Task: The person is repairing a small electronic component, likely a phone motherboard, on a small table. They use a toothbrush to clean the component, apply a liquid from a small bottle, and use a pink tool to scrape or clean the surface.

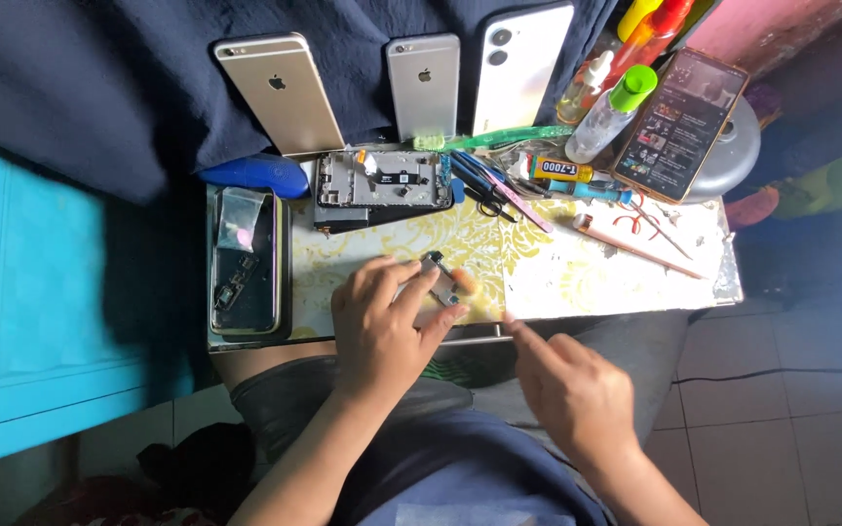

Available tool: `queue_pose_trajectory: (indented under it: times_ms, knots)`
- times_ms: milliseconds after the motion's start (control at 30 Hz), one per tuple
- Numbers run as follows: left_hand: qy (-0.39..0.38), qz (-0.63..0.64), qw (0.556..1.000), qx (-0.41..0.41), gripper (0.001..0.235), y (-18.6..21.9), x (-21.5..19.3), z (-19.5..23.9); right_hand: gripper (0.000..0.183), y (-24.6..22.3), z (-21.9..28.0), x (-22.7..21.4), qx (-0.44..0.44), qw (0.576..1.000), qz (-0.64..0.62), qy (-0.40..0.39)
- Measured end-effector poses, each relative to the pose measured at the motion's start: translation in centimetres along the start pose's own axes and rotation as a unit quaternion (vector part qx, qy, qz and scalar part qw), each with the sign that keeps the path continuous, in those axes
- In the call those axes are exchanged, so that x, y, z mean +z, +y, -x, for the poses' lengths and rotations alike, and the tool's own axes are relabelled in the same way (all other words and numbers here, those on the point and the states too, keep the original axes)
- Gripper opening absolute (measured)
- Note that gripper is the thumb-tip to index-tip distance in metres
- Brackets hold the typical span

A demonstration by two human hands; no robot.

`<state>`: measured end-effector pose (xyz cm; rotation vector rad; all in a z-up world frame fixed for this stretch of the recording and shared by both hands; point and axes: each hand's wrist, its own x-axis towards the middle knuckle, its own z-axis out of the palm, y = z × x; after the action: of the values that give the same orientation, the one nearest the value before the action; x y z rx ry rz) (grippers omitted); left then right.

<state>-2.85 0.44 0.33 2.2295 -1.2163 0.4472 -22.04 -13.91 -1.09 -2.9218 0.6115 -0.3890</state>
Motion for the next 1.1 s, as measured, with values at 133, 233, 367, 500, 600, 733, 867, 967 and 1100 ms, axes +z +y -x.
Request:
queue_pose_trajectory:
  times_ms: [133, 233, 367, 500, 600, 733, 867, 967, 1100]
  knots:
    - [-0.026, 0.017, 0.999, 0.021, 0.030, -0.2, -1.0, -0.1, 0.048, 0.3, -0.2, 0.1, -0.012, 1.000, -0.012, 0.010]
    - [-0.040, 0.010, 0.999, 0.012, 0.027, -0.3, -1.0, -0.1, 0.051, 0.9, -0.5, 0.3, -0.038, 0.999, -0.017, -0.001]
    - [-0.034, -0.010, 0.999, 0.016, 0.024, -0.3, -0.9, -0.1, 0.048, 0.9, -0.8, 0.3, -0.041, 0.998, 0.002, 0.037]
    - [-0.031, -0.009, 0.999, 0.031, 0.032, -0.9, -0.7, -0.5, 0.039, 1.6, -1.8, -0.1, -0.023, 0.998, -0.002, 0.058]
    - [-0.013, -0.019, 0.999, 0.035, 0.037, -1.6, 0.1, -0.5, 0.034, 1.0, -2.3, -0.9, -0.059, 0.994, -0.031, 0.086]
    - [0.029, 0.011, 0.999, 0.032, 0.039, -1.5, 0.1, -0.9, 0.043, 0.4, -1.9, 1.1, -0.054, 0.996, -0.055, 0.046]
    - [-0.018, 0.067, 0.998, 0.008, 0.030, -2.0, -0.1, -0.7, 0.044, -0.1, -2.2, 1.3, -0.048, 0.997, -0.040, 0.055]
    - [-0.021, 0.094, 0.995, 0.013, 0.022, -2.2, 0.1, -0.6, 0.045, -0.3, -1.5, 1.2, -0.051, 0.996, -0.049, 0.050]
    - [-0.010, 0.100, 0.995, 0.008, 0.022, -2.4, 0.4, -0.5, 0.043, 0.4, -1.6, 0.5, -0.014, 0.999, -0.039, 0.011]
